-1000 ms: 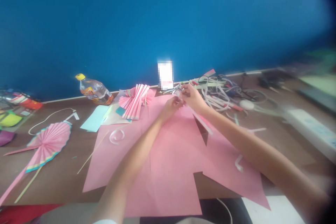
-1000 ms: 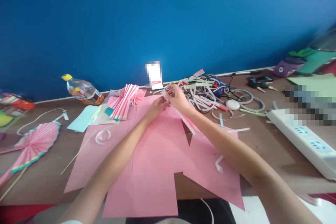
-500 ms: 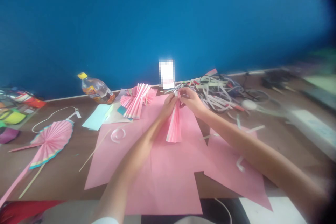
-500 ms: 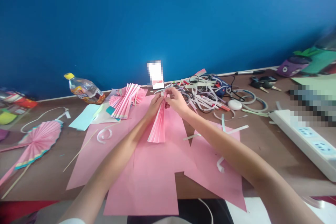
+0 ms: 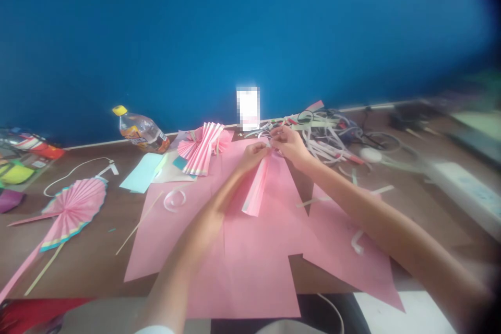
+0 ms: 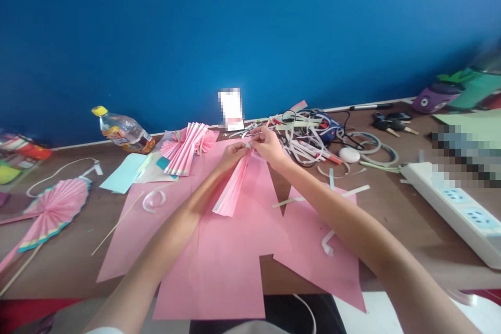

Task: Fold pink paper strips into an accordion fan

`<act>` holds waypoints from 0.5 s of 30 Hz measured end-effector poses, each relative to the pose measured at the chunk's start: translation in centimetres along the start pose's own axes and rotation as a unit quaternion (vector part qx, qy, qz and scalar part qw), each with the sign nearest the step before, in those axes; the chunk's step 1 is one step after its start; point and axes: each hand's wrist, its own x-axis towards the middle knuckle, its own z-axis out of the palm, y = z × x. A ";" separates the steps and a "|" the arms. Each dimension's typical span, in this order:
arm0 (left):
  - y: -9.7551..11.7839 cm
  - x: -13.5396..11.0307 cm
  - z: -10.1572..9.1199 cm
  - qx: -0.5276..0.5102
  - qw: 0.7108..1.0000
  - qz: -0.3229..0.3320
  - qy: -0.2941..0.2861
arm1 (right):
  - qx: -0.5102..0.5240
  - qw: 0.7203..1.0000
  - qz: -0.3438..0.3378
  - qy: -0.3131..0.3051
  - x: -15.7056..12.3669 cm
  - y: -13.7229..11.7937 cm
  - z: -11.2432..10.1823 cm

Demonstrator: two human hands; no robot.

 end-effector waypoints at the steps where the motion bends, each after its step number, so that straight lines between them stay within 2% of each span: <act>1: 0.0 0.0 0.0 -0.011 1.000 -0.006 -0.021 | 0.013 1.000 -0.003 0.008 0.0 0.2 0.0; 3: 0.1 -0.1 0.0 -0.022 0.998 -0.015 -0.052 | 0.035 0.999 -0.003 0.022 0.1 0.6 0.0; 6: 0.3 -0.1 -0.2 0.028 0.998 -0.010 -0.050 | 0.022 1.000 -0.006 0.018 0.1 1.2 -0.2; 9: 0.3 0.0 -0.2 0.090 0.995 0.010 -0.031 | -0.076 0.992 -0.094 0.020 -0.1 1.6 -0.6; 12: 0.2 0.1 -0.2 0.100 0.994 0.028 -0.020 | -0.174 0.966 -0.193 0.020 -0.3 2.0 -0.8; 15: -0.1 0.1 -0.2 0.082 0.996 0.023 -0.033 | -0.173 0.961 -0.214 0.026 -0.4 2.6 -0.8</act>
